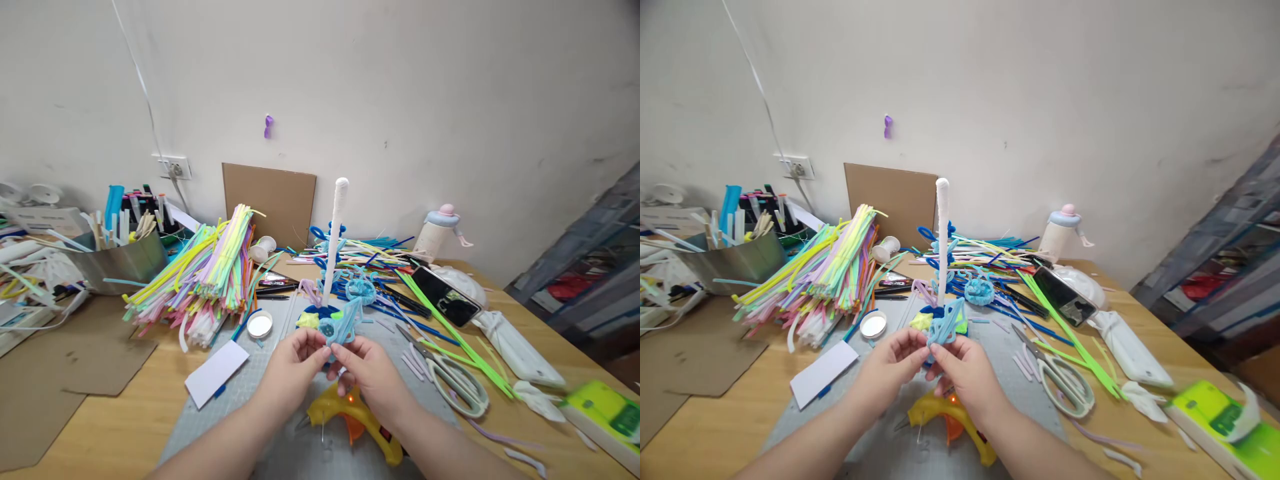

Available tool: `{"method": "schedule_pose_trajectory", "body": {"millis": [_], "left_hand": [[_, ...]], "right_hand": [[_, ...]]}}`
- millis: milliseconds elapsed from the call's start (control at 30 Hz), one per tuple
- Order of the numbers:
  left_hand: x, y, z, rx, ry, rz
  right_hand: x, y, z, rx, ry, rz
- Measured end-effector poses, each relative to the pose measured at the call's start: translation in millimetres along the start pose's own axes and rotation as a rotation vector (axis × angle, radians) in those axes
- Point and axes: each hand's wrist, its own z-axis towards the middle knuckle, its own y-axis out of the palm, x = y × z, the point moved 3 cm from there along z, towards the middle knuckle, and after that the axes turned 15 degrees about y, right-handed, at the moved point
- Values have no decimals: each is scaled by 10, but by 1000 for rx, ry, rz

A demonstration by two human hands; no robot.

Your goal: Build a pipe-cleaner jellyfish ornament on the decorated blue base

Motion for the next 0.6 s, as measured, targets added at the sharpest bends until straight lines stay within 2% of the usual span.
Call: {"method": "schedule_pose_trajectory", "body": {"millis": [100,200,367,467,600], "left_hand": [[-24,-3,9,24,-67,-60],[-27,-16,6,64,-68,-66],[-18,-3,10,20,-61,-72],[-74,-21,9,39,-118,-115],[-145,-34,-4,29,-174,-281]], "right_hand": [[2,7,-10,-30,-2,-24],[13,-1,-10,-35,-3,-66],[31,-7,-40,6,-4,-227],[24,5,-70,-6,1,-203],[25,0,-76,7,44,-129]]}}
